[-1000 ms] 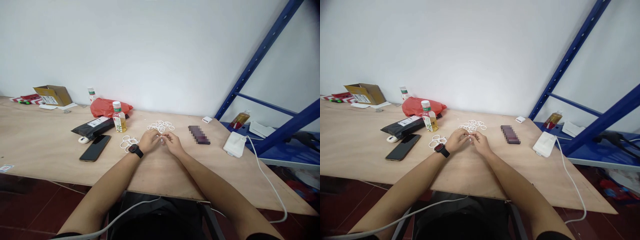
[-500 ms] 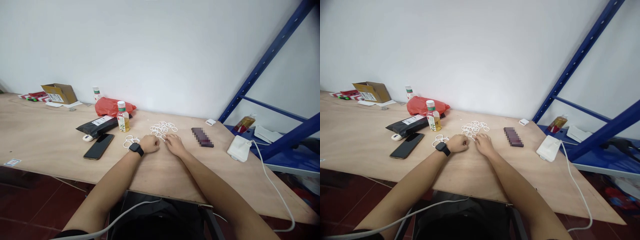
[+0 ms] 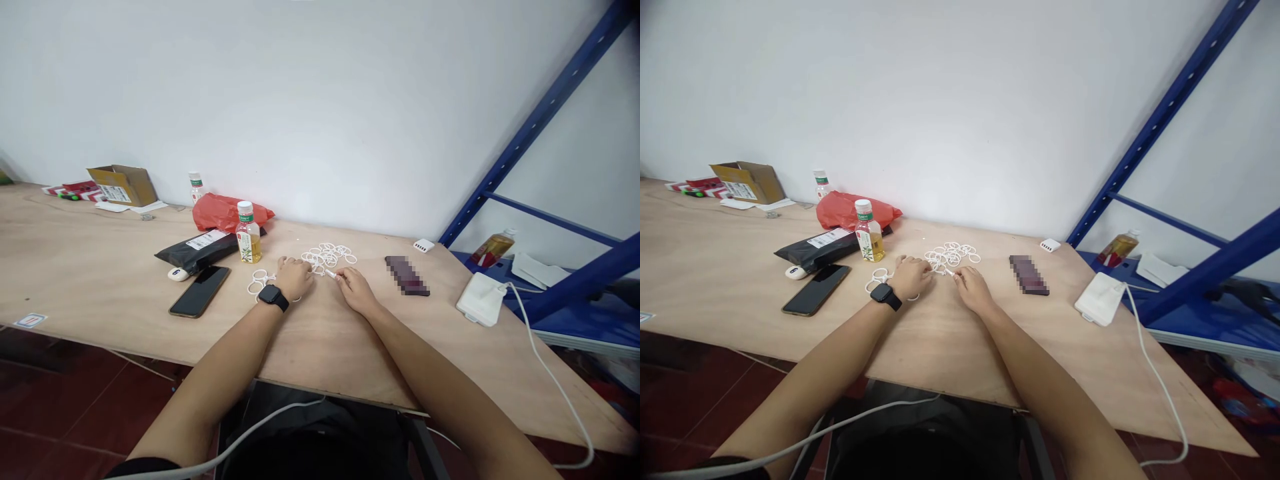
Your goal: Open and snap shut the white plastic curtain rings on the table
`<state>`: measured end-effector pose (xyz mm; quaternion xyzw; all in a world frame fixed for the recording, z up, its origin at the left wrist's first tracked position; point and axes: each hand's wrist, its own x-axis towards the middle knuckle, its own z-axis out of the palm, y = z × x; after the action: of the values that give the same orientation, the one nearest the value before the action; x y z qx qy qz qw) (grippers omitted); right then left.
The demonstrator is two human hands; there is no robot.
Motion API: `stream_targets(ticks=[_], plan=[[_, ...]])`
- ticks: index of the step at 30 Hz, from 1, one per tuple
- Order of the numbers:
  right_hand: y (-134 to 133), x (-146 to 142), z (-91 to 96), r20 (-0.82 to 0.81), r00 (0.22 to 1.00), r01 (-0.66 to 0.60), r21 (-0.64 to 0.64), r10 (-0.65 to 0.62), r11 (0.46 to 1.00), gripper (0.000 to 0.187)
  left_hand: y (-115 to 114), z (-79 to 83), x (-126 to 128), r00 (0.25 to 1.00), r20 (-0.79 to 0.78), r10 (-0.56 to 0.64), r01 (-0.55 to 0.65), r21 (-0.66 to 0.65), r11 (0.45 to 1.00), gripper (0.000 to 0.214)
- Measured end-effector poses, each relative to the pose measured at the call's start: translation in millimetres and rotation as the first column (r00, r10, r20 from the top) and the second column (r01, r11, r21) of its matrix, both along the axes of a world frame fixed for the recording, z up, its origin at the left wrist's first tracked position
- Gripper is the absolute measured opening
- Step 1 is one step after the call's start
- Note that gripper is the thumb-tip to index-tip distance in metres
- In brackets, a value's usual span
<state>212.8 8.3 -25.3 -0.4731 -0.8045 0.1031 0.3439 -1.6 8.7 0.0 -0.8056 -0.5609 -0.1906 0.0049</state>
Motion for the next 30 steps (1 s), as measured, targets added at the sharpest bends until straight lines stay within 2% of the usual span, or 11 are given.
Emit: stream_targets(ticks=[4,6,8,12,16,21,26,30], plan=[[-5.5,-3.3,1.6,-0.150,0.987,-0.056,-0.036,0.050,0.998,0.022,-7.8,2.2,14.6,0.954,0.182,-0.237,0.220,0.110,0.969,0.026],[-9.0,-5.6,2.4,-0.227,0.971,-0.087,-0.070,0.069,0.994,0.023,-11.0,1.8,20.2,0.928,0.214,-0.304,0.280,0.135,0.951,0.026],[-12.0,-7.7,3.3,-0.292,0.953,-0.117,-0.107,0.081,0.987,0.026,-12.5,0.8,23.3,0.920,0.234,-0.315,0.290,0.138,0.947,0.023],[-14.8,-10.1,4.7,-0.388,0.917,-0.166,-0.165,0.091,0.972,0.029,-11.1,-0.1,21.8,0.922,0.275,-0.274,0.237,0.163,0.958,0.022],[-14.2,-9.7,4.2,-0.470,0.880,-0.175,-0.186,0.069,0.967,0.029,-9.3,-0.3,19.0,0.913,0.303,-0.273,0.221,0.195,0.955,0.022],[-13.7,-8.3,2.9,-0.510,0.859,-0.155,-0.183,0.041,0.971,0.028,-10.1,-2.0,22.0,0.898,0.313,-0.309,0.254,0.205,0.945,0.017],[-13.5,-7.4,3.9,-0.509,0.860,-0.148,-0.174,0.040,0.974,0.028,-9.6,-4.0,23.7,0.853,0.369,-0.370,0.308,0.216,0.927,0.017],[-14.1,-8.2,4.1,-0.504,0.863,-0.132,-0.160,0.034,0.978,0.029,-7.0,-7.8,25.1,0.834,0.400,-0.379,0.302,0.244,0.922,0.016]])
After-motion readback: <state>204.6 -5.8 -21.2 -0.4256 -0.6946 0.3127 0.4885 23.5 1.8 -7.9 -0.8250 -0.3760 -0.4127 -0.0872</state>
